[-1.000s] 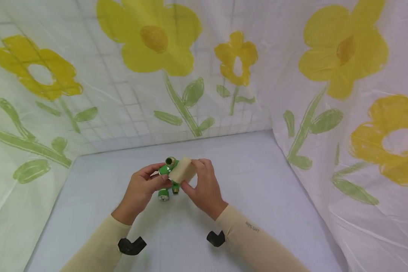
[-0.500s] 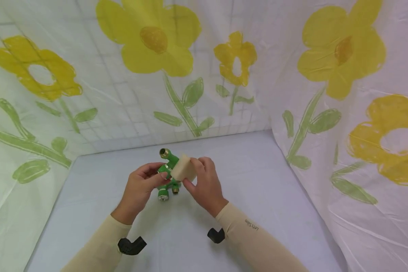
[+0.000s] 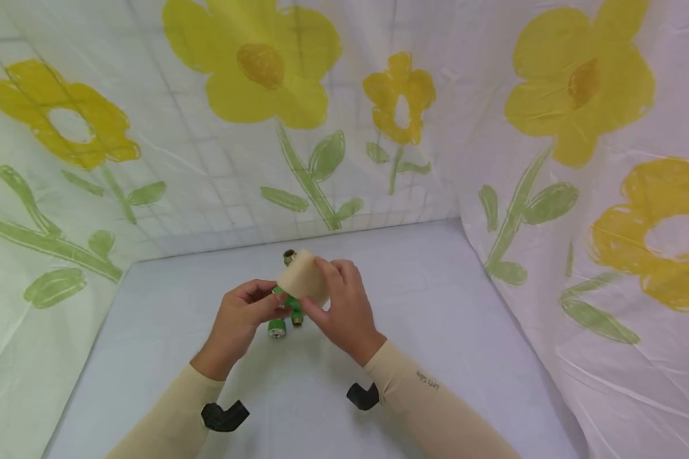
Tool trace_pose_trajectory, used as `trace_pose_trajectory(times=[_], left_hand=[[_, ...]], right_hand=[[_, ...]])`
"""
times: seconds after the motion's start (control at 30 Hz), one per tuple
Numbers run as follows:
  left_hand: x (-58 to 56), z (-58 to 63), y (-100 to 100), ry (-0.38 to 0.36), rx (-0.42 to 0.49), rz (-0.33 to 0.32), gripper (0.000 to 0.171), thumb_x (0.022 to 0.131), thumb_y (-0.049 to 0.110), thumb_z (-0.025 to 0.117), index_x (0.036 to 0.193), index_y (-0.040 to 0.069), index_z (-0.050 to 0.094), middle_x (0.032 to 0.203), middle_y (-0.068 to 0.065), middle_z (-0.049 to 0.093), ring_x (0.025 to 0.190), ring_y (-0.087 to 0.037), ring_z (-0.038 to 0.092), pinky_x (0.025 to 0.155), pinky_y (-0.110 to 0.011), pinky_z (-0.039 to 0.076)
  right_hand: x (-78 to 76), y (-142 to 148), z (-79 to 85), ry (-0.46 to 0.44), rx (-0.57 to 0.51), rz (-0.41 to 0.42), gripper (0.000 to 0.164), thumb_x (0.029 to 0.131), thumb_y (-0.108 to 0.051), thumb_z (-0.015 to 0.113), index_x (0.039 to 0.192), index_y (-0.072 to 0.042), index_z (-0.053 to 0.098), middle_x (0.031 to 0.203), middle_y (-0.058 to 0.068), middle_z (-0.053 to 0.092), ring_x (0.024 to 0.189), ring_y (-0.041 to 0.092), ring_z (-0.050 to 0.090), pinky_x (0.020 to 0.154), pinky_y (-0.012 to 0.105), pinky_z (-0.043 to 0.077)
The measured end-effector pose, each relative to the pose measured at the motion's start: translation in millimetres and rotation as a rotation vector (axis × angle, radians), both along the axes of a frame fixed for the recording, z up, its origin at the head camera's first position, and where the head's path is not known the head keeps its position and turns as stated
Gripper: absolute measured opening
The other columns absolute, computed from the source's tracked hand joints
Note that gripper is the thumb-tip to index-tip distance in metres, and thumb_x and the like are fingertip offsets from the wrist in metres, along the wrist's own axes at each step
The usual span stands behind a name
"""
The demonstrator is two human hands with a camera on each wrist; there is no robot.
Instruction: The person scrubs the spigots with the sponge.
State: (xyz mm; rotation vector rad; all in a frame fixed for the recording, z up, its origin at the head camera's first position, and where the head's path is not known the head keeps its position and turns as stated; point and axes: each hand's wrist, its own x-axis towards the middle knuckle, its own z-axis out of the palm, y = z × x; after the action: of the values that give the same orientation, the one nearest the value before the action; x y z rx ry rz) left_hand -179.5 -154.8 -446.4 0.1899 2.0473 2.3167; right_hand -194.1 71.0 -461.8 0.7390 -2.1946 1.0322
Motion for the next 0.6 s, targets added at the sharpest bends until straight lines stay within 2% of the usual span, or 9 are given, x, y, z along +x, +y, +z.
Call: trace_pose_trajectory(times=[0.1, 0.2, 0.3, 0.47, 0.53, 0.6], left_hand=[[-1.5, 2.1, -4.0, -0.007, -0.008, 0.038, 0.030, 0.100, 0.011, 0.082, 0.121, -0.008, 0.072, 0.110, -0.024, 0.071, 0.091, -0.034, 0.078, 0.086, -0.049, 0.064], [-1.4, 1.2, -6.4, -0.030, -0.002, 0.047, 0.030, 0.100, 0.011, 0.082, 0.121, -0.007, 0.072, 0.111, -0.023, 0.071, 0.091, -0.035, 0.078, 0.086, -0.048, 0.064], [-0.4, -1.0, -3.7, -0.054, 0.001, 0.013, 0.027, 0.099, 0.007, 0.082, 0.119, -0.008, 0.072, 0.110, -0.022, 0.071, 0.094, -0.039, 0.078, 0.087, -0.048, 0.064], [1.5, -2.0, 1.1, -0.075, -0.023, -0.053, 0.025, 0.098, 0.006, 0.082, 0.116, -0.009, 0.073, 0.112, -0.024, 0.071, 0.093, -0.040, 0.078, 0.086, -0.049, 0.064], [1.1, 0.3, -0.3, -0.075, -0.039, -0.048, 0.026, 0.099, 0.010, 0.082, 0.116, -0.008, 0.073, 0.113, -0.025, 0.071, 0.093, -0.037, 0.078, 0.086, -0.048, 0.064], [0.1, 3.5, -3.7, -0.076, -0.038, -0.021, 0.027, 0.100, 0.012, 0.081, 0.117, -0.008, 0.073, 0.113, -0.026, 0.071, 0.092, -0.037, 0.078, 0.087, -0.048, 0.064]], right_hand=[[-0.9, 2.0, -12.9, -0.090, 0.068, -0.028, 0.074, 0.087, -0.015, 0.093, 0.148, -0.004, 0.053, 0.123, 0.016, 0.052, 0.115, 0.034, 0.056, 0.084, 0.049, 0.061], [-2.0, 2.0, -21.1, -0.118, 0.076, -0.034, 0.073, 0.086, -0.014, 0.093, 0.147, -0.004, 0.053, 0.122, 0.015, 0.052, 0.114, 0.032, 0.057, 0.086, 0.048, 0.061], [-3.6, 1.6, -16.6, -0.061, 0.031, -0.013, 0.076, 0.086, -0.015, 0.095, 0.148, -0.004, 0.052, 0.124, 0.016, 0.051, 0.115, 0.032, 0.057, 0.087, 0.048, 0.061], [-4.8, 0.6, 3.3, 0.062, -0.045, 0.040, 0.083, 0.084, -0.016, 0.098, 0.153, -0.004, 0.053, 0.125, 0.019, 0.051, 0.114, 0.034, 0.055, 0.084, 0.048, 0.057], [-4.5, 0.9, 5.0, 0.065, -0.037, 0.046, 0.081, 0.085, -0.014, 0.097, 0.153, -0.004, 0.054, 0.124, 0.018, 0.051, 0.114, 0.034, 0.054, 0.082, 0.047, 0.056], [-4.0, 1.7, -0.1, 0.037, 0.000, 0.030, 0.079, 0.085, -0.014, 0.096, 0.152, -0.003, 0.056, 0.123, 0.017, 0.051, 0.114, 0.033, 0.054, 0.081, 0.046, 0.057]])
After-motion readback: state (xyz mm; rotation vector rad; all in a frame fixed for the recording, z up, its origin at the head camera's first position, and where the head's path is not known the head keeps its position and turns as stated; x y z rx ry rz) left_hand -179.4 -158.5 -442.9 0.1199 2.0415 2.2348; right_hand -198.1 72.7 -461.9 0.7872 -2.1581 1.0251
